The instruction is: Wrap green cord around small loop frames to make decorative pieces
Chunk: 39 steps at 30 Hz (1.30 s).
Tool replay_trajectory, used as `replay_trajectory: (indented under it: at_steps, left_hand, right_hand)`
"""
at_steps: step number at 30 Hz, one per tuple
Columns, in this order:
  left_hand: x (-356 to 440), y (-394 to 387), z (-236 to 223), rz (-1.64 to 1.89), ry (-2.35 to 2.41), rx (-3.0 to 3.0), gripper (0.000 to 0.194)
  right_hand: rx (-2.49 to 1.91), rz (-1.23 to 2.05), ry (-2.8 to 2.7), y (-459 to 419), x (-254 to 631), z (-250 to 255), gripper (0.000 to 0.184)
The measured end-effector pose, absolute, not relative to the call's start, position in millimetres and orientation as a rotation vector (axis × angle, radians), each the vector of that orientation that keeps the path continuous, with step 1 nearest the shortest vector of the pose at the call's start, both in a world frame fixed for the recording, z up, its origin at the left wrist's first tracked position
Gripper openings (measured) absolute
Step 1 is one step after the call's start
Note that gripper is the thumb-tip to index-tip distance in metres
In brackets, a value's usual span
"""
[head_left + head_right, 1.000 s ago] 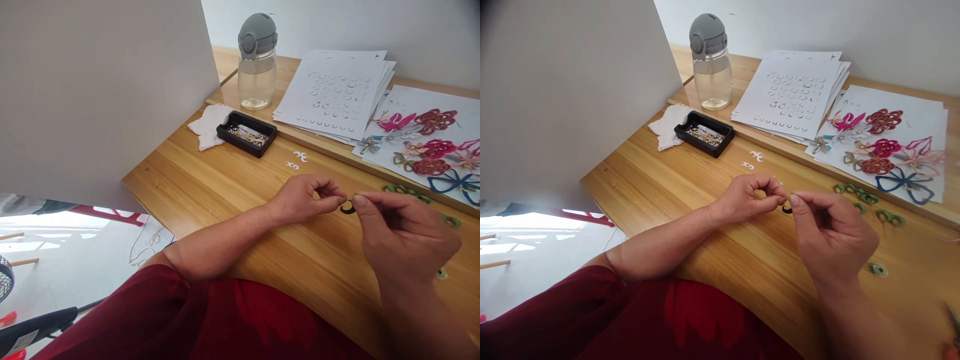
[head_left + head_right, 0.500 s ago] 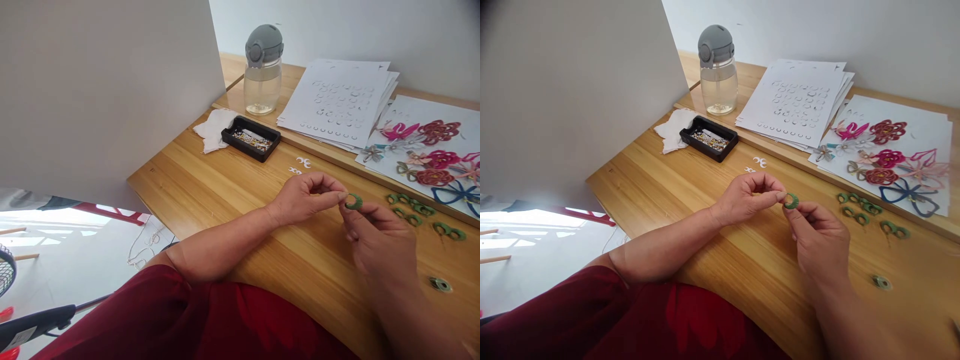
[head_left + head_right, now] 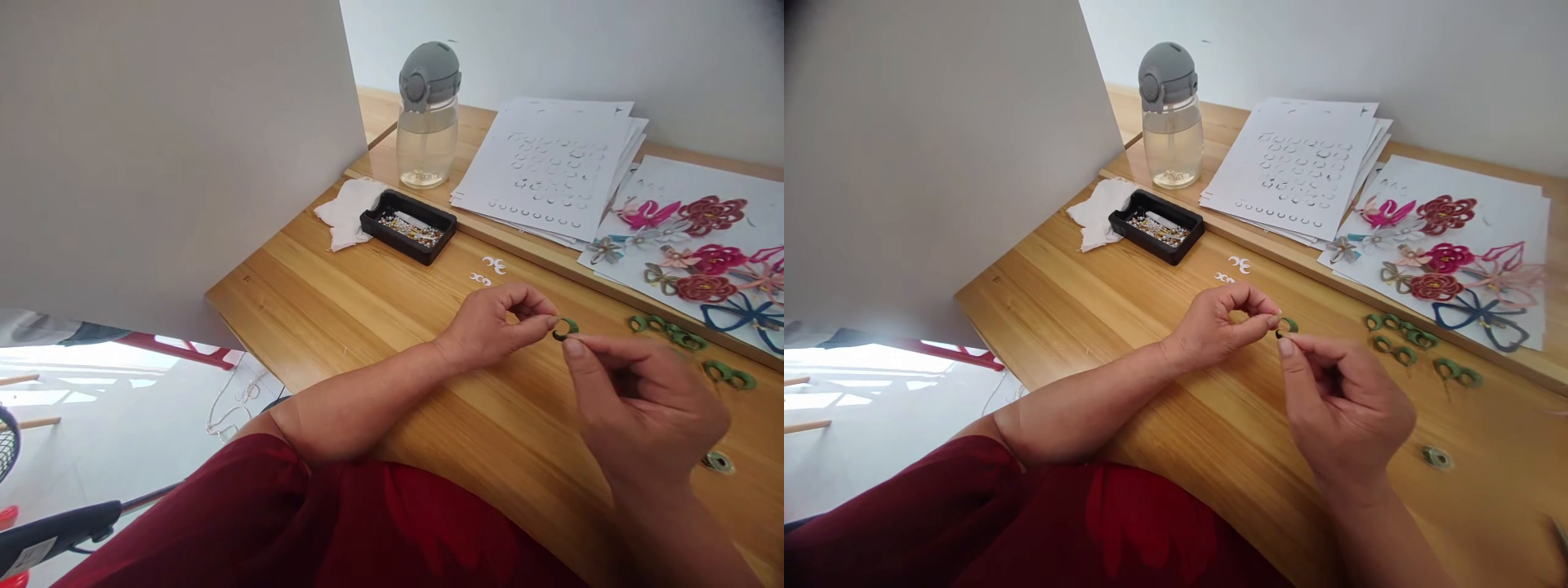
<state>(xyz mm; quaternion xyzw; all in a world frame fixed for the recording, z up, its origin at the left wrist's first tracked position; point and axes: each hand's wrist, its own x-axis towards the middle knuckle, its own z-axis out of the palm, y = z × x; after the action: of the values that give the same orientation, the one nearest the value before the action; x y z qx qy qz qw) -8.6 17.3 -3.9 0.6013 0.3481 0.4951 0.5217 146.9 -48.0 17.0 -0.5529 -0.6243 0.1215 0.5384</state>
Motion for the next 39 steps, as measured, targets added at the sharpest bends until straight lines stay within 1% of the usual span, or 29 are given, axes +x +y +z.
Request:
replay_trajectory:
  at_steps: [4,8,16,21,27,34,39]
  left_hand:
    - [-8.8,15.5,-2.9,1.148,0.806,1.483,0.019]
    - [-9.6,13.2,-0.4,1.095,0.791,1.519,0.017]
    - [-11.3,11.5,3.3,1.068,0.72,1.549,0.018]
    - [-11.8,11.0,5.9,1.048,0.689,1.54,0.018]
    - [-13.0,10.8,9.5,1.013,0.709,1.506,0.019]
    - [-11.8,10.6,8.8,1.134,0.701,1.378,0.022]
    - [-9.0,11.5,6.0,1.184,0.809,1.305,0.021]
  right_hand:
    - [-1.264,0.268,-1.428,-39.7,150.5,18.3,0.01]
    - [-1.308,0.269,-1.395,-35.3,152.5,17.6,0.012]
    - [-1.371,0.344,-1.343,-30.8,158.8,15.6,0.011]
    - [-1.402,0.428,-1.3,-29.2,160.2,11.8,0.016]
    - [-1.421,0.757,-1.1,-26.4,159.7,13.2,0.018]
    - [-1.212,1.168,-0.916,-23.8,151.7,9.9,0.027]
    - [-1.285,1.208,-0.998,-33.2,145.5,0.7,0.026]
